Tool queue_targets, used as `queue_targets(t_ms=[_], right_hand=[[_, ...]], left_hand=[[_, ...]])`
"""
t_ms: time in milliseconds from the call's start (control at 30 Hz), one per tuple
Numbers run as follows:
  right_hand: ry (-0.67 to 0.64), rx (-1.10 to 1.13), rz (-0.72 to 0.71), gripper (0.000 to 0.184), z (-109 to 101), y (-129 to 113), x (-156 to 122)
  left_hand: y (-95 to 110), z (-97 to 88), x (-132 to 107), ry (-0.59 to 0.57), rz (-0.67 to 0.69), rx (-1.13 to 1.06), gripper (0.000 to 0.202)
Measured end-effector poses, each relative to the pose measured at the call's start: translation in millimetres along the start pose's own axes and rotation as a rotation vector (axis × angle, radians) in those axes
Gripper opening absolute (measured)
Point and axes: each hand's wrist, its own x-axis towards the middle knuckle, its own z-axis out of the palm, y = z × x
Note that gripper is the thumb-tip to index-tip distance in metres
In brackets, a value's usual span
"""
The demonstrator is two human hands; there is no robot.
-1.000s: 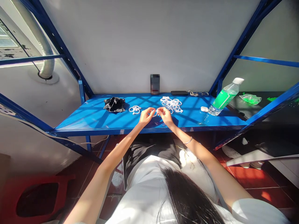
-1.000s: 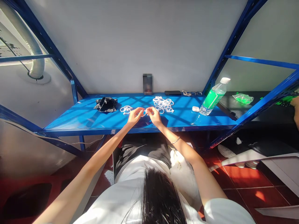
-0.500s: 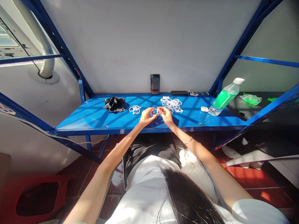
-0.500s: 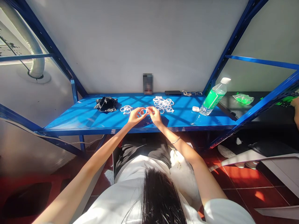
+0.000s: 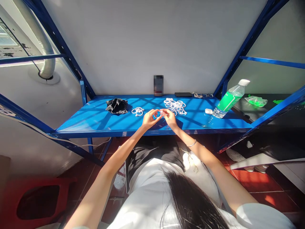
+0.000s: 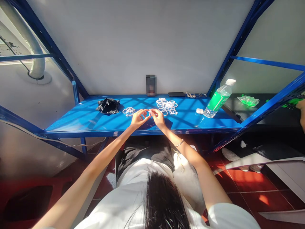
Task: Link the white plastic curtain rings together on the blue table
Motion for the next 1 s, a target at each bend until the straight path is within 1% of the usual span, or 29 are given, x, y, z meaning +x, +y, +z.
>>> queue_targets(t_ms=[167, 533, 667, 767, 900, 1000], right_hand=[[0.002, 0.000, -0.007, 0.036, 0, 1, 0], [-0.003, -0.028, -0.014, 0.037, -1, 0, 0], [-0.009, -0.005, 0.003, 0.037, 0, -2, 0], [-0.012, 0.020, 0.016, 0.036, 1, -4, -1], [-0.045, 0.042, 0.018, 0.035, 1, -8, -3], [-0.053, 0.036, 0.012, 0.036, 1, -8, -3]], left_hand=[[0, 0.2, 0, 0.000, -0.003, 0.018, 0.034], [0, 1.3, 0, -0.008, -0.015, -0.006, 0.035], [1, 1.3, 2, -0.022, -0.081, -0.052, 0.039], [1, 0.0, 2, -0.049, -0.150, -0.139, 0.045], [-3, -1.2, 1, -0.101, -0.205, -0.259, 0.054], [-5, -0.5, 1, -0.103, -0.252, -0.324, 0.057]])
